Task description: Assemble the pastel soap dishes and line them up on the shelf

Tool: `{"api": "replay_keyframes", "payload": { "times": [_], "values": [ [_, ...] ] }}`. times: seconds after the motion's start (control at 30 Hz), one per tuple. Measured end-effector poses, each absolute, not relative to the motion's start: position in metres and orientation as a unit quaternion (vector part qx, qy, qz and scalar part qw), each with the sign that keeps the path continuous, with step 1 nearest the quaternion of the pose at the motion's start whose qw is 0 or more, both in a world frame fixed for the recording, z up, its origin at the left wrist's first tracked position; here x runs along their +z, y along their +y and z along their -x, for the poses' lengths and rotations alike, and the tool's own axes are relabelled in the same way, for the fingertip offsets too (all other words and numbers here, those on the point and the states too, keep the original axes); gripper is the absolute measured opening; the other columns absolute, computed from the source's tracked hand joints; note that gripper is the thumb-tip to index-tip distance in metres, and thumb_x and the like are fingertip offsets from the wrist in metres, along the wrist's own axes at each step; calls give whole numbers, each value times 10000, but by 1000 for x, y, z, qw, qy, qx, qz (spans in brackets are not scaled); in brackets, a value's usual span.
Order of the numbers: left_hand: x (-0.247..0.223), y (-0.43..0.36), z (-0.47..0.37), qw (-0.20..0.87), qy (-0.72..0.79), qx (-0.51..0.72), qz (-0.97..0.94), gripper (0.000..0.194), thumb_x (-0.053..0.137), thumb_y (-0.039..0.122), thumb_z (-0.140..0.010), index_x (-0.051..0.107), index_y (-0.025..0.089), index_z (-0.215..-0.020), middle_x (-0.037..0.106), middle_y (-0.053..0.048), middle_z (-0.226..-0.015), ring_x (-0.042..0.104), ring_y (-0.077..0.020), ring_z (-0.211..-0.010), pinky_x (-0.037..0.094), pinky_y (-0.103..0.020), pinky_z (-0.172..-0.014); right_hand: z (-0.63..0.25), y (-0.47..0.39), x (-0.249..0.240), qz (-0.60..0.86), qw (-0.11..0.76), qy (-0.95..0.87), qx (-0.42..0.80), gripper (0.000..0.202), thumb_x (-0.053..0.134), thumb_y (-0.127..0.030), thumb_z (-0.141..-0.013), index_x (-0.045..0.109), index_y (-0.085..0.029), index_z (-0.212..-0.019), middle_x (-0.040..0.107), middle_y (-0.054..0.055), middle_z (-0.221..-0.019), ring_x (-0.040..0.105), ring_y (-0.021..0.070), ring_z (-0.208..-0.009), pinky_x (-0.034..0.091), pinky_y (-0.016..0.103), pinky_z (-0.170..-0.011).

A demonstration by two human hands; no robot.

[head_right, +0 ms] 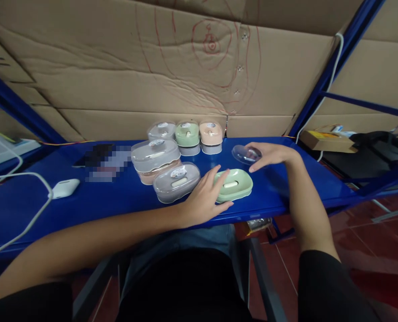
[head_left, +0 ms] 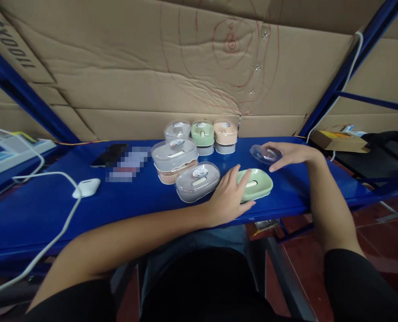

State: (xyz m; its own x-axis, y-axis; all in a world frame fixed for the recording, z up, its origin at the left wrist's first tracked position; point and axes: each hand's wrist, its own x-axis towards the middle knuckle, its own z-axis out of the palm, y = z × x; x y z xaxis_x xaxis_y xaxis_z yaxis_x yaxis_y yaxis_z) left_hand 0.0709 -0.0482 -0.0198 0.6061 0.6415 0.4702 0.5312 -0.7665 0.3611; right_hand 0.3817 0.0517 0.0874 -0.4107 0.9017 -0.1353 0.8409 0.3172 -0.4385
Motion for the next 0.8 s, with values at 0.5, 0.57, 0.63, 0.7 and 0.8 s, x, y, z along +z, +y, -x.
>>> {"api": "replay_keyframes", "payload": {
  "times": [0.5, 0.57, 0.63, 0.7, 0.8],
  "values": [
    [-9, -47, -71, 52, 354, 245, -901, 487, 704, 464, -1094, 771, 202, -1500, 539, -216, -1646, 566, -424, -1437, 506, -628, -1271, -399, 84, 63, 657, 43, -733, 173, 1019, 910, -844, -590, 729, -205, -1363, 812, 172, -1353, 761, 436, -1202, 632, 517, -999],
    [-9, -47, -71, 56, 354, 255, -898, 476, 707, 454, -1091, 780, 194, -1484, 522, -216, -1674, 552, -430, -1465, 503, -632, -1277, -399, 85, 62, 656, 38, -737, 158, 1023, 903, -855, -587, 734, -204, -1359, 803, 177, -1376, 754, 439, -1217, 624, 520, -1020],
    [-10, -46, -71, 58, 352, 272, -894, 475, 719, 441, -1085, 780, 170, -1471, 504, -222, -1701, 529, -437, -1506, 494, -628, -1292, -399, 87, 60, 652, 33, -742, 153, 1009, 887, -860, -595, 738, -206, -1349, 806, 171, -1364, 760, 428, -1204, 621, 505, -1018],
    [-11, -46, -72, 55, 346, 297, -888, 474, 727, 420, -1083, 764, 162, -1480, 494, -227, -1722, 500, -444, -1547, 479, -639, -1305, -398, 89, 59, 648, 27, -745, 157, 990, 873, -860, -602, 743, -216, -1342, 817, 152, -1333, 768, 409, -1183, 621, 476, -1002],
    [-13, -46, -72, 43, 333, 338, -879, 476, 736, 393, -1081, 730, 178, -1506, 477, -229, -1750, 485, -451, -1570, 459, -680, -1310, -400, 93, 58, 646, 22, -746, 161, 972, 869, -848, -599, 755, -231, -1341, 822, 134, -1322, 771, 402, -1183, 624, 458, -998]
  ]
}}
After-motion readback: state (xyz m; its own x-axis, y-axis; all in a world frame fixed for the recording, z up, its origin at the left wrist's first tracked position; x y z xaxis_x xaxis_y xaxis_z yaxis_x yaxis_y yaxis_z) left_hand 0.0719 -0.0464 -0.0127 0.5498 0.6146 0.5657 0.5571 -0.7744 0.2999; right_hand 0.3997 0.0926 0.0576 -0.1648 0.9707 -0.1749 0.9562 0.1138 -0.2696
